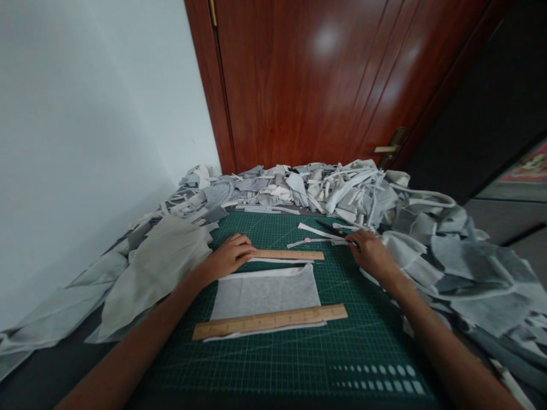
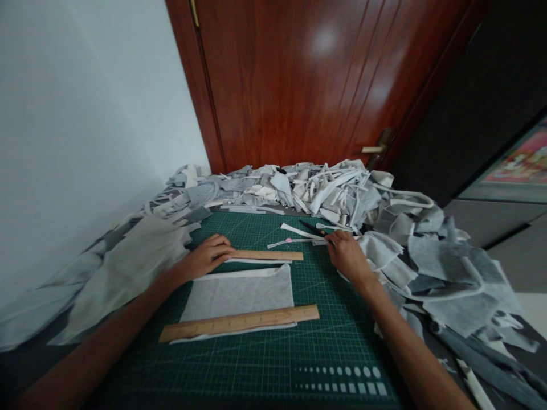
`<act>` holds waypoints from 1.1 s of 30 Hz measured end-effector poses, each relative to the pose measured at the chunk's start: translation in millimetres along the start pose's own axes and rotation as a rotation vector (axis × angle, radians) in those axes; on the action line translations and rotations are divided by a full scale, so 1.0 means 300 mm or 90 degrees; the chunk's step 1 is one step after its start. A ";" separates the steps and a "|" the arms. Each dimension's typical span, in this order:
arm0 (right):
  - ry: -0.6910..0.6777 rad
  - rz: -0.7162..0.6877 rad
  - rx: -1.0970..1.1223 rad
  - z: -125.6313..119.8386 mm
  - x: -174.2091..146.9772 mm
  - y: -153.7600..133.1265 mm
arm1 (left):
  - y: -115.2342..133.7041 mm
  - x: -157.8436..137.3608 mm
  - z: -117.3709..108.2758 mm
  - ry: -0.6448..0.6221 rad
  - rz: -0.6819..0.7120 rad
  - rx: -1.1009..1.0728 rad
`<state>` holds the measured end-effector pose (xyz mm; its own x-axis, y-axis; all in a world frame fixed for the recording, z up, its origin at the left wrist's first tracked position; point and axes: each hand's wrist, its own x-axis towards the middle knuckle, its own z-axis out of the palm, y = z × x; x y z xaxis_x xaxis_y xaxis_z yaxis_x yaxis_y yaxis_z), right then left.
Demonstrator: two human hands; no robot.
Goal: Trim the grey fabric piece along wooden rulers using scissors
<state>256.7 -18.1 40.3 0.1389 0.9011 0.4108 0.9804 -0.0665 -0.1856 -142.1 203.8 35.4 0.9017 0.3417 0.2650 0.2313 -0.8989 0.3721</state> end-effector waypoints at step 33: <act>0.033 0.057 0.279 0.035 0.171 -0.078 | -0.028 -0.021 0.022 0.009 -0.027 -0.037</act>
<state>239.6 34.3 56.5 0.2387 0.8768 0.4173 0.8140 0.0537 -0.5784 -147.3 207.3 24.6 0.8861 0.3832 0.2608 0.2472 -0.8666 0.4334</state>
